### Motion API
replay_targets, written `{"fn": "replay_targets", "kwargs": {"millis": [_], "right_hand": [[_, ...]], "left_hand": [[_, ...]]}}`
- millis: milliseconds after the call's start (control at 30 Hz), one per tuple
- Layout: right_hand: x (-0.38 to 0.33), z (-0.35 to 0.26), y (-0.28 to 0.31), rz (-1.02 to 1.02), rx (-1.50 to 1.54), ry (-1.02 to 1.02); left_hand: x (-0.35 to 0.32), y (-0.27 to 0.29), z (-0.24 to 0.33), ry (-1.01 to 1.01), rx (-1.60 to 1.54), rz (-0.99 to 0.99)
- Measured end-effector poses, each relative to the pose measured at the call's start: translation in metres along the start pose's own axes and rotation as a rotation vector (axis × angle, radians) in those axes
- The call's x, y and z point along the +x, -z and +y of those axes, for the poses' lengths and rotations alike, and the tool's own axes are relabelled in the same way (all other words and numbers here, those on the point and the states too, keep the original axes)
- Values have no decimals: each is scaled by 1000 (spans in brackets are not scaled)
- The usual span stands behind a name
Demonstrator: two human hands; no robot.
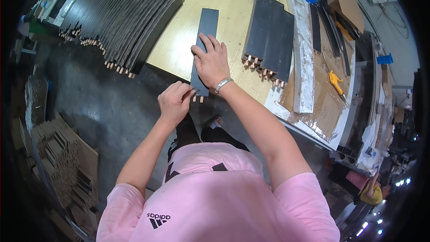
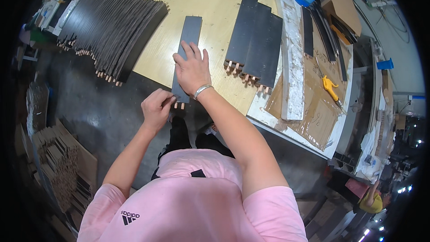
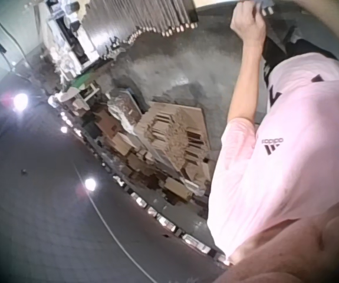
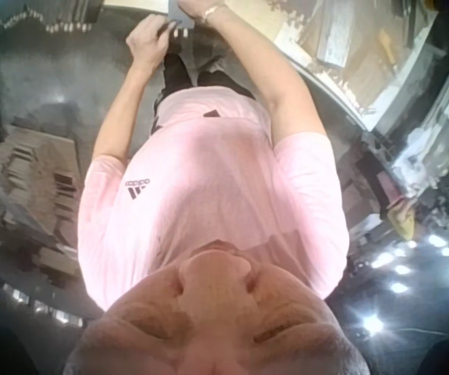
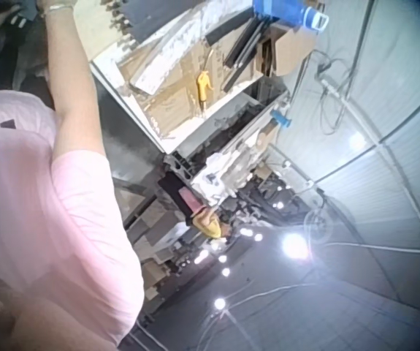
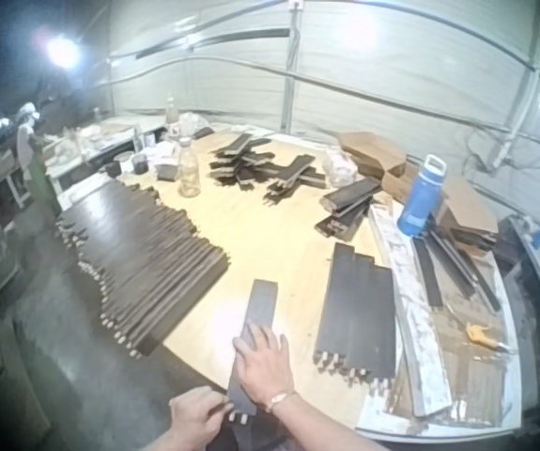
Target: The person rubs a small piece of dark material along the edges of wooden slats to sand them and then applies liquid from a bottle to the ends of the slats.
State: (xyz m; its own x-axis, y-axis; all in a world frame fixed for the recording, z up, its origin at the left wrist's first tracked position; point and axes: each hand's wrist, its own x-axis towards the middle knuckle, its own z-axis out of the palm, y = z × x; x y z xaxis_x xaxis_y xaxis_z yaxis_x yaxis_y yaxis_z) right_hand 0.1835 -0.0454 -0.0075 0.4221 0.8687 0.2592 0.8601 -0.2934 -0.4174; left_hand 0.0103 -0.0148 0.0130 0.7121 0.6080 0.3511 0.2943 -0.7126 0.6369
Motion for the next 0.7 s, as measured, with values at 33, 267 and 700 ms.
{"fn": "replay_targets", "kwargs": {"millis": [33, 267, 700], "right_hand": [[0, 0, 0, 9, 3, 0], [0, 1, -1, 5, -7, 0], [19, -7, 2, 32, -121, 15]], "left_hand": [[0, -1, 0, 4, 0, 3], [-21, -3, 3, 1, 11, 10], [-8, 0, -10, 102, -42, 165]]}}
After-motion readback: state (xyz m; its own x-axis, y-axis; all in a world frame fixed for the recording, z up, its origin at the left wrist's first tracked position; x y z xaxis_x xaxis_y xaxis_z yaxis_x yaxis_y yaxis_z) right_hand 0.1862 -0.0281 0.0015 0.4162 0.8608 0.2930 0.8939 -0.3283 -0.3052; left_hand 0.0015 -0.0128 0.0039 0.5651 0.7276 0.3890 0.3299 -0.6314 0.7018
